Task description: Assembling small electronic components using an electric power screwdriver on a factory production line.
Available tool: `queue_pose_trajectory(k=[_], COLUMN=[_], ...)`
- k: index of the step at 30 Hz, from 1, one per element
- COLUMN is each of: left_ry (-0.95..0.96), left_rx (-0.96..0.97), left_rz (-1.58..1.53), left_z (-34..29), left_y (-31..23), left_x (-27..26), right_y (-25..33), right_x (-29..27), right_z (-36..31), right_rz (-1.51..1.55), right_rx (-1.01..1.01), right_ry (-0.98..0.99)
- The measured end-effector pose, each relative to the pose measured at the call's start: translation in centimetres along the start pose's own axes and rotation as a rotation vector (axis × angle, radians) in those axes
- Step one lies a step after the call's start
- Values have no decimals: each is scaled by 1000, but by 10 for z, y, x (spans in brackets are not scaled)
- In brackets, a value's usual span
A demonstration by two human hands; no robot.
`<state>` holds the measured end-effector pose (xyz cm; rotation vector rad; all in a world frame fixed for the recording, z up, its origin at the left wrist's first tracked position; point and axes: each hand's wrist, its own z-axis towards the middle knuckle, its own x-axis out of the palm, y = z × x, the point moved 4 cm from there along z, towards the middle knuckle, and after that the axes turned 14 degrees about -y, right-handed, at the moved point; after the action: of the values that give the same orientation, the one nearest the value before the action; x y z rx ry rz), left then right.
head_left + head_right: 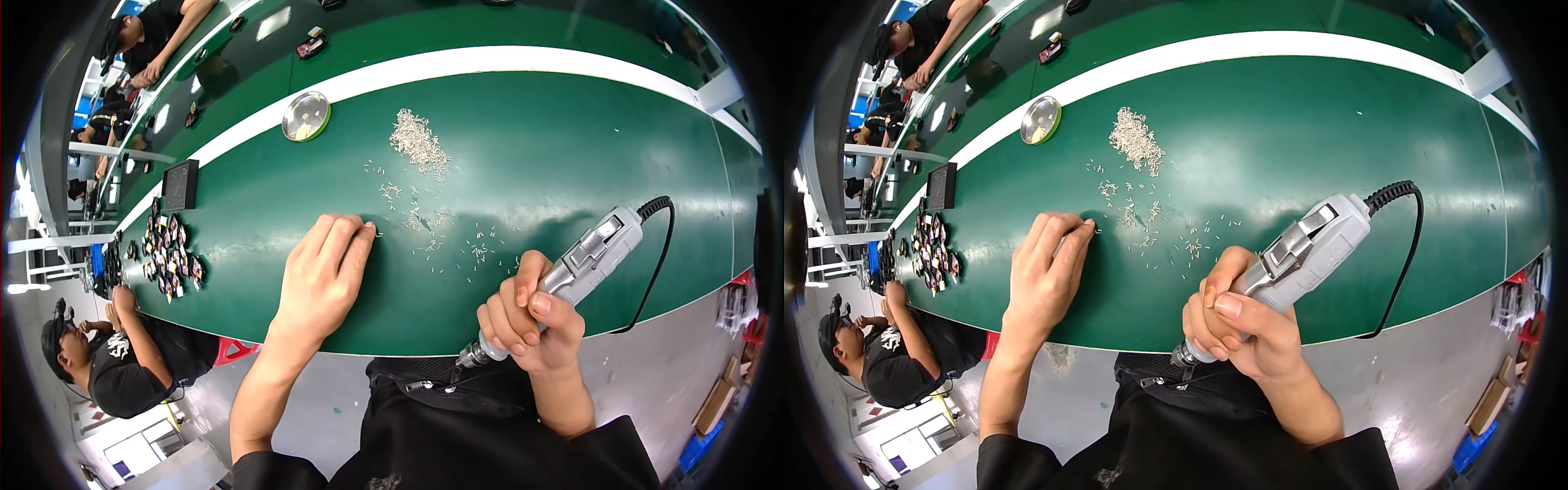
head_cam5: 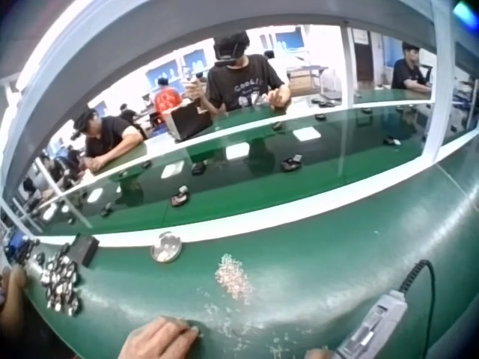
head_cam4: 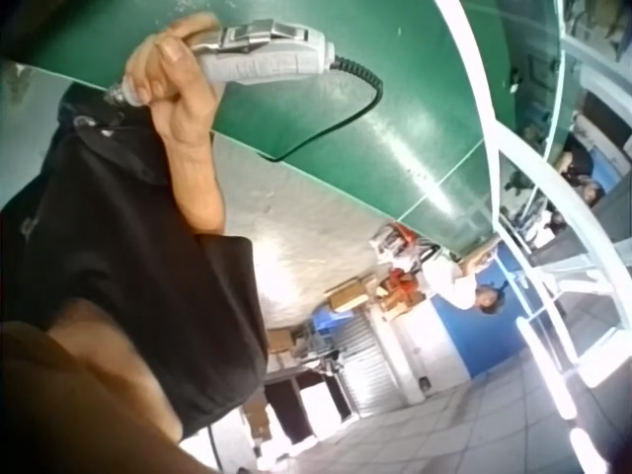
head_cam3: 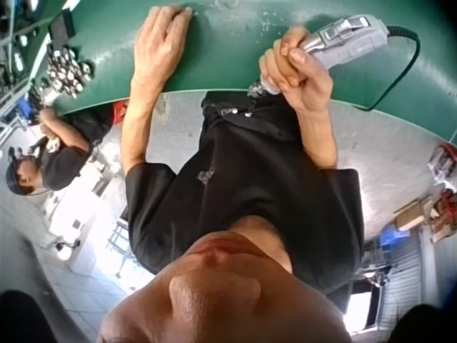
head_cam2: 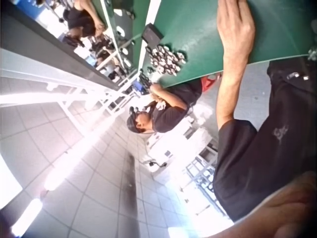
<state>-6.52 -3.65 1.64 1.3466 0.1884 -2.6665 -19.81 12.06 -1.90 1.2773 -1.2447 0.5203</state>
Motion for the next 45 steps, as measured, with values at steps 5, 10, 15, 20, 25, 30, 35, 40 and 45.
queue_pose_trajectory(k=[5,10,15,20,25,30,35,40,45], left_ry=[-10,-99,-174,-355,-358,-336,-309,-325,-379], left_rx=[-85,-579,-846,-1143,-1122,-1140,-1136,-888,-672], left_rz=[-39,-403,-865,-1477,-1632,-1646,-1666,-1066,-827], left_z=[0,-26,-49,-57,-56,-56,-53,-49,-42], left_y=[3,-23,-61,-71,-76,-76,-76,-74,-76], left_x=[1,-6,-11,-6,-8,-8,-5,-12,-8], right_y=[0,7,21,31,24,18,19,19,20], right_x=[-4,-6,17,47,55,55,53,50,41], right_z=[-2,-1,2,1,2,4,5,2,3], right_rz=[46,29,9,65,91,91,72,8,20], right_rx=[-8,-79,-309,-335,-352,-349,-349,-389,-402], right_ry=[2,-28,136,129,157,132,129,100,66])
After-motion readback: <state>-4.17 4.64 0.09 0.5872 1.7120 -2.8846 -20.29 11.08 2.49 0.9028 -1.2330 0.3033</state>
